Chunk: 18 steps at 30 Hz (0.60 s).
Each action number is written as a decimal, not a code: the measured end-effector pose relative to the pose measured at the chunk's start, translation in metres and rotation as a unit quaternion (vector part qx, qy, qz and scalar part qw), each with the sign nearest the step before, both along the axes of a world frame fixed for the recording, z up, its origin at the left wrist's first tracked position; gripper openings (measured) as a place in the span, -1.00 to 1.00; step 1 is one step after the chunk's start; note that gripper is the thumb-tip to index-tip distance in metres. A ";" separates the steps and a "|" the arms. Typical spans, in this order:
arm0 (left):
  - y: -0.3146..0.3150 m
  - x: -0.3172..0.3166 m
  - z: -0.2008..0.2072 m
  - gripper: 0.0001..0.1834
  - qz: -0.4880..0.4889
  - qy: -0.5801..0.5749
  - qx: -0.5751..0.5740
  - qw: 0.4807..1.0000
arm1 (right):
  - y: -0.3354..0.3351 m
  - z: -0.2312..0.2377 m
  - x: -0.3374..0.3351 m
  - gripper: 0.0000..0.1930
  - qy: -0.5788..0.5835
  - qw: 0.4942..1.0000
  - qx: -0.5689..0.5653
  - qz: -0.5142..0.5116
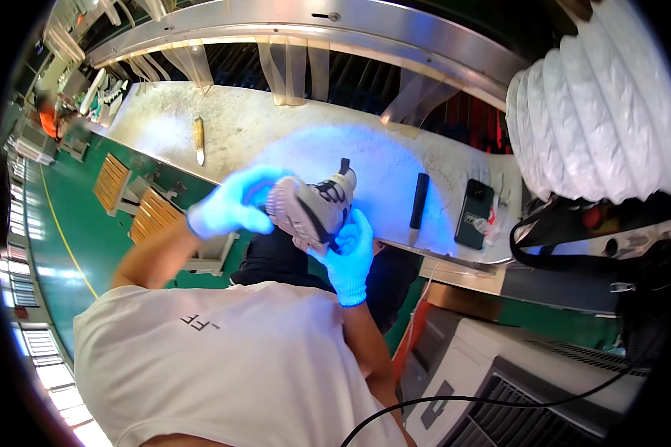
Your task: The person inserts a black insole into a sneaker and presses it into place. They then use a black cylindrical tool to press and smooth the insole edges and surface, repeating the process on a second shoe. The person handles the shoes and the tool with gloved hands on a factory workbench.
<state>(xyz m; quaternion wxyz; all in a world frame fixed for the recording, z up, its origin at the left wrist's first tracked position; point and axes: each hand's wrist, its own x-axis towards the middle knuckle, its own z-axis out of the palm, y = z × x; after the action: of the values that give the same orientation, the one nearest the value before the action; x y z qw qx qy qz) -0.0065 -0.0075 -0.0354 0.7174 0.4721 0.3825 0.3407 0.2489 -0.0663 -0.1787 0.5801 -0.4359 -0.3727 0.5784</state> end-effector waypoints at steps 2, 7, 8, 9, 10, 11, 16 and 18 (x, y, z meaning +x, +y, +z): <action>-0.037 0.020 -0.051 0.01 0.071 -0.050 -0.027 0.996 | -0.002 0.004 -0.002 0.07 0.029 0.999 -0.006 -0.016; -0.063 0.082 -0.107 -0.07 0.198 -0.084 -0.030 0.976 | -0.006 -0.003 0.002 -0.01 0.046 0.998 -0.032 -0.031; -0.065 0.086 -0.108 -0.06 0.209 -0.101 -0.015 0.973 | -0.006 -0.001 0.003 -0.02 0.057 0.997 -0.046 -0.031; -0.065 0.088 -0.108 -0.05 0.216 -0.115 -0.002 0.970 | -0.009 0.000 0.002 -0.04 0.072 0.995 -0.062 -0.035; -0.061 0.090 -0.107 -0.14 0.211 -0.128 0.005 0.969 | -0.012 0.002 0.004 -0.05 0.086 0.992 -0.079 -0.041; -0.057 0.088 -0.105 -0.21 0.169 -0.093 -0.023 0.981 | -0.015 0.008 0.011 -0.06 0.003 0.997 -0.065 -0.042; -0.041 0.077 -0.107 -0.48 0.078 0.097 0.048 0.991 | -0.025 0.100 0.054 -0.01 -0.233 0.957 0.158 -0.075; -0.037 0.071 -0.107 -0.39 0.069 0.179 0.140 0.971 | -0.001 0.145 0.042 0.05 -0.185 0.967 0.170 -0.042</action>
<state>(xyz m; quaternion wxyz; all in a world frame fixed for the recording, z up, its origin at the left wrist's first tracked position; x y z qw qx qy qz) 0.0642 -0.0448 -0.1421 0.5388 0.5937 0.4847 0.3498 0.2906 -0.0674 -0.0338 0.5905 -0.4457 -0.5474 0.3912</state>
